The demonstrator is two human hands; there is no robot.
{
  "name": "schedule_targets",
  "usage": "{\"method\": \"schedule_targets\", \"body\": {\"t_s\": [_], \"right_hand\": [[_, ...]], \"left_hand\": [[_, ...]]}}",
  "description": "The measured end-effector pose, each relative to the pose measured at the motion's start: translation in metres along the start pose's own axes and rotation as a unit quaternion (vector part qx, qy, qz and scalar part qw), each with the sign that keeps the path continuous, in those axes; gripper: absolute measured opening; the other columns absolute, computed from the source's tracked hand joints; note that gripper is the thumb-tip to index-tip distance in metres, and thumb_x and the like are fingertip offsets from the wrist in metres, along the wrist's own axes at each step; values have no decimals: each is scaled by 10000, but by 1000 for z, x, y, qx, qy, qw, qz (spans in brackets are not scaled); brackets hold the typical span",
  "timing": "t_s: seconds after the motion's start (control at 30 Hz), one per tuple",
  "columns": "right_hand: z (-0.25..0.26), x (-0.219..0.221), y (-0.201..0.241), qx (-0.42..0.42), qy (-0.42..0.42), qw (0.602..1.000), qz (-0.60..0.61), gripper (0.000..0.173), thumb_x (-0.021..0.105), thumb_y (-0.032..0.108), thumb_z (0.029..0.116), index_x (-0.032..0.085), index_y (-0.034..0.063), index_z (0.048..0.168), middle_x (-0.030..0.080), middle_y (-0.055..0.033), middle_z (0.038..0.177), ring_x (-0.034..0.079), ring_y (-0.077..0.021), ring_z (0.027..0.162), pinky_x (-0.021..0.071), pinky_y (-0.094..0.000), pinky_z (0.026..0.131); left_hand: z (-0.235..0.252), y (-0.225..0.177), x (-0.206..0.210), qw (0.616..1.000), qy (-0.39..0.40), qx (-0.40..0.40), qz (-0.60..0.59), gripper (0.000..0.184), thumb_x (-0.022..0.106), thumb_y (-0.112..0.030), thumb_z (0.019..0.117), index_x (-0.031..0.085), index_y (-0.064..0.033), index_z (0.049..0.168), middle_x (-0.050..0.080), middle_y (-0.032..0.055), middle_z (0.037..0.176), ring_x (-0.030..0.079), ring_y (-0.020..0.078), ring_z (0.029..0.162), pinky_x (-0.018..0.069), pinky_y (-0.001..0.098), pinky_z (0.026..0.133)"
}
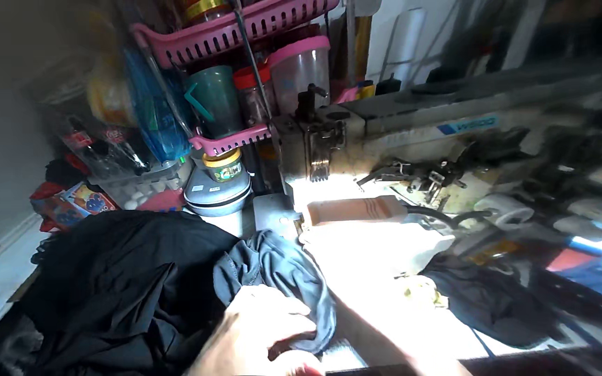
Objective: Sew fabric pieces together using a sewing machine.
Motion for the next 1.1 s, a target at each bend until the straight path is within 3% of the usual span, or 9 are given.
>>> {"method": "schedule_targets", "body": {"t_s": [0.13, 0.23, 0.3, 0.43, 0.53, 0.7, 0.83, 1.03, 1.1], "right_hand": [[-37, 1, -24, 49, -39, 990, 126, 344, 675, 409, 924, 764, 89, 1015, 747, -45, 914, 719, -170, 839, 603, -427, 747], [-62, 20, -16, 98, 9, 982, 164, 407, 724, 394, 905, 733, 17, 1058, 739, -102, 927, 715, -208, 850, 592, -436, 783], [-74, 31, -9, 108, 35, 985, 128, 332, 645, 279, 963, 770, 12, 1114, 749, -182, 964, 732, -311, 895, 581, -501, 815], [-60, -6, -16, 215, 61, 944, 241, 266, 615, 187, 992, 725, -37, 1083, 718, -132, 973, 667, -159, 922, 533, -329, 880], [-61, -15, -21, 140, 21, 951, 273, 250, 644, 162, 953, 742, -56, 1026, 737, -162, 943, 702, -213, 912, 550, -398, 873], [-68, -27, -5, 86, 84, 940, 320, 302, 551, 192, 1011, 713, -59, 961, 683, -137, 841, 645, -169, 794, 524, -361, 771], [-71, -40, -14, 92, 33, 934, 345, 242, 592, 135, 990, 732, -63, 987, 679, -111, 797, 602, -96, 724, 506, -279, 723], [-78, -30, -32, 257, 42, 827, 499, 72, 623, 142, 980, 645, 77, 962, 582, 87, 726, 510, 25, 587, 454, -170, 553], [-81, -30, -37, 288, 13, 797, 531, 39, 646, 132, 969, 628, 104, 948, 587, 94, 672, 506, 17, 515, 448, -167, 480]], "left_hand": [[11, 31, -43, 970, -210, -108, 54, 267, 567, -328, 1016, 770, -157, 988, 751, -54, 1031, 685, 23, 1017, 579, 246, 893], [32, 73, -43, 945, -87, -310, 53, 552, 611, -515, 969, 623, -170, 1400, 674, 16, 1318, 629, 143, 1215, 505, 410, 1052], [42, 94, -32, 927, 17, -372, 37, 640, 641, -537, 959, 564, -147, 1461, 688, 90, 1289, 644, 235, 1198, 486, 485, 1056], [44, 94, -39, 960, -40, -275, 27, 262, 614, -199, 968, 743, -26, 1117, 733, 135, 1072, 688, 217, 1031, 534, 428, 941], [32, 75, -56, 933, -141, -293, -154, 212, 583, -68, 921, 733, -61, 1071, 737, -35, 1018, 678, 24, 962, 561, 240, 886], [24, 29, -88, 909, -228, -298, -181, 212, 492, -67, 951, 638, 75, 1008, 642, -65, 922, 575, -92, 906, 474, 168, 876], [19, 28, -82, 927, -222, -232, -194, 175, 506, -89, 982, 666, -136, 929, 664, -221, 870, 607, -122, 874, 516, 168, 851], [28, 19, -62, 907, -243, -284, -196, 256, 459, -88, 1019, 653, 71, 1071, 669, -67, 965, 595, -103, 944, 489, 148, 919], [28, 16, -55, 874, -276, -329, -228, 222, 490, -127, 1018, 683, -17, 1035, 677, -62, 917, 623, -53, 887, 517, 165, 841]]}}
Point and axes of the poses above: each hand's wrist, its own z-axis towards the middle knuckle, its own x-axis out of the palm, y = z × x, the point moved 4 cm from there along z, towards the middle knuckle
